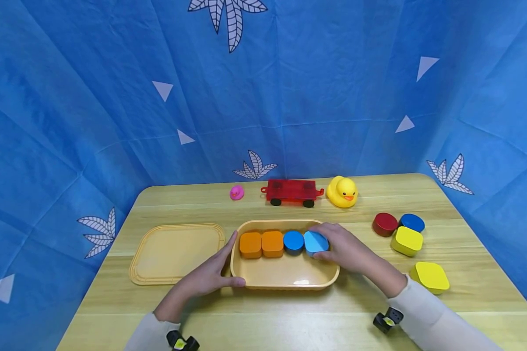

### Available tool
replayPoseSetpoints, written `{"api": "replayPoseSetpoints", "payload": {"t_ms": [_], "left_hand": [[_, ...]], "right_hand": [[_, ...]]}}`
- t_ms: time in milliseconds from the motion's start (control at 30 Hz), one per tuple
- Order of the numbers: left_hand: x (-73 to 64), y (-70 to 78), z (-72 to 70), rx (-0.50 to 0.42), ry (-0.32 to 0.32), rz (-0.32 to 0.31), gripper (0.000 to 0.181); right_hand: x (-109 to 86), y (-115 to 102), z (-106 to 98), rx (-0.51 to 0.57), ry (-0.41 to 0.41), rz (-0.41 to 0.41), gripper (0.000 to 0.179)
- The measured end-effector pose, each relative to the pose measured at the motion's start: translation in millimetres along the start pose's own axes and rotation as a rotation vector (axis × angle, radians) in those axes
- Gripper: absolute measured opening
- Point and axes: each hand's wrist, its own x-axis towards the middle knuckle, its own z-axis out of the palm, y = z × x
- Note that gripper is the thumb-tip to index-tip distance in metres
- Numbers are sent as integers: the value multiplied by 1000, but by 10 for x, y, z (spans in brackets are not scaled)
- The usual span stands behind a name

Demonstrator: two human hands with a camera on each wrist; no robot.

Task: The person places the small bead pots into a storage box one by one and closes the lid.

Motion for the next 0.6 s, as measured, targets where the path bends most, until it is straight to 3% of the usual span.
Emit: {"api": "replayPoseSetpoints", "payload": {"t_ms": [367,600], "left_hand": [[4,-25,8,0,0,14,119],[4,-35,11,-9,-1,21,120]], "right_hand": [[25,-34,57,-41,-2,-12,60],[20,-44,66,-47,-5,23,61]]}}
